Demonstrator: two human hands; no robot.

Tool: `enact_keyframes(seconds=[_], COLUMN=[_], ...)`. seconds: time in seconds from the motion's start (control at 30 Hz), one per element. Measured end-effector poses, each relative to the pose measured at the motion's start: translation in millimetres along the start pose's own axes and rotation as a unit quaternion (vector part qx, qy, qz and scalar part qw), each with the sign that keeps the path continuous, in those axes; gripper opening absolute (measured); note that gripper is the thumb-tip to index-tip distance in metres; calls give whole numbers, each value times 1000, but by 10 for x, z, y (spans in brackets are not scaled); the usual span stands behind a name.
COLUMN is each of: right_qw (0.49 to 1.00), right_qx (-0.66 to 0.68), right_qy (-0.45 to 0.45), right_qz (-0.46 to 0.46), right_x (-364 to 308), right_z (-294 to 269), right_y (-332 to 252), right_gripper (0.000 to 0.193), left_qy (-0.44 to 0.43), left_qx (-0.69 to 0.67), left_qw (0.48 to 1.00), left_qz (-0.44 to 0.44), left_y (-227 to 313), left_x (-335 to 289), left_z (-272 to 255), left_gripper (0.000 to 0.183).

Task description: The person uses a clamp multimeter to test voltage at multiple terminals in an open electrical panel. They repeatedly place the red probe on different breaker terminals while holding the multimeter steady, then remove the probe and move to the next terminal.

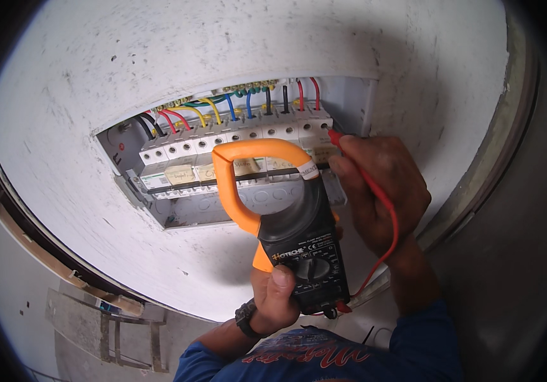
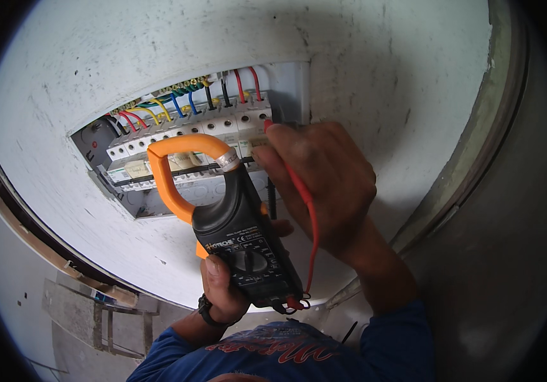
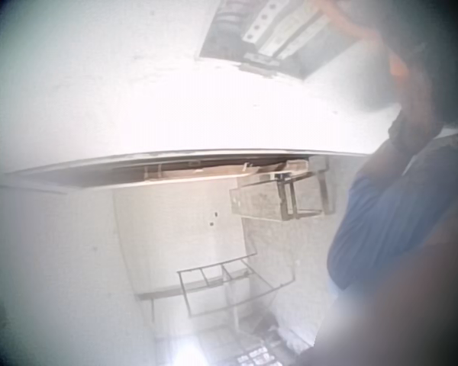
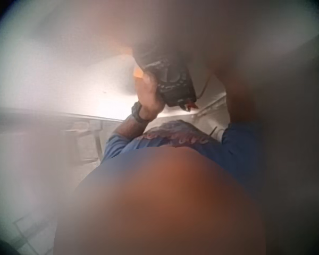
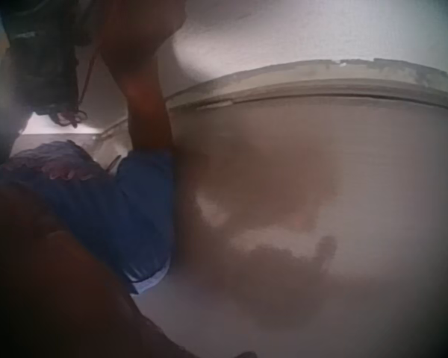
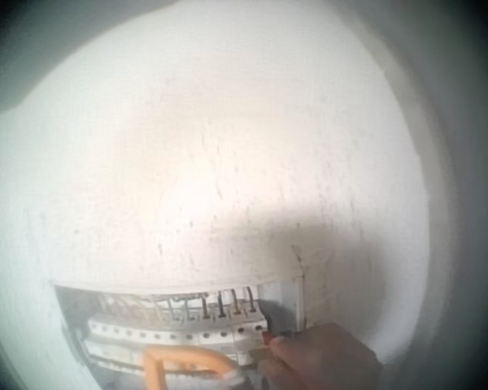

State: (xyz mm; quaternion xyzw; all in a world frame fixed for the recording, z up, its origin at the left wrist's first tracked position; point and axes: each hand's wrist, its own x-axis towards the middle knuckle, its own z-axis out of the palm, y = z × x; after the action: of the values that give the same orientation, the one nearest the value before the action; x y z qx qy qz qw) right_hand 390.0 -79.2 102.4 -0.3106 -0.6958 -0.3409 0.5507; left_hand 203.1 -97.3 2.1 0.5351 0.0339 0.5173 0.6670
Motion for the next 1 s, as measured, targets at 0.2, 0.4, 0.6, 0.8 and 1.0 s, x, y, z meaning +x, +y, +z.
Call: enact_keyframes(seconds=[0.2,0.4,0.6,0.8,1.0], right_qw=[1000,1000,1000,1000,1000], right_qx=[-3,-12,-7,-4,-12], right_qy=[2,0,0,5,4], right_qz=[-8,-18,-22,-23,-29], right_x=[-8,-7,-11,-19,-15], right_z=[8,15,13,27,25], right_y=[-3,-18,1,8,-6], right_gripper=[23,23,23,24,24], left_qy=[-5,-13,-13,-22,-26], left_qx=[-9,-13,-14,-4,5], left_qw=[1000,1000,1000,1000,1000], left_qz=[2,3,6,10,13], left_y=[0,1,-13,-28,-27], left_x=[26,30,44,56,62], left_z=[-10,-28,-10,-30,-51], left_gripper=[88,85,83,84,83])
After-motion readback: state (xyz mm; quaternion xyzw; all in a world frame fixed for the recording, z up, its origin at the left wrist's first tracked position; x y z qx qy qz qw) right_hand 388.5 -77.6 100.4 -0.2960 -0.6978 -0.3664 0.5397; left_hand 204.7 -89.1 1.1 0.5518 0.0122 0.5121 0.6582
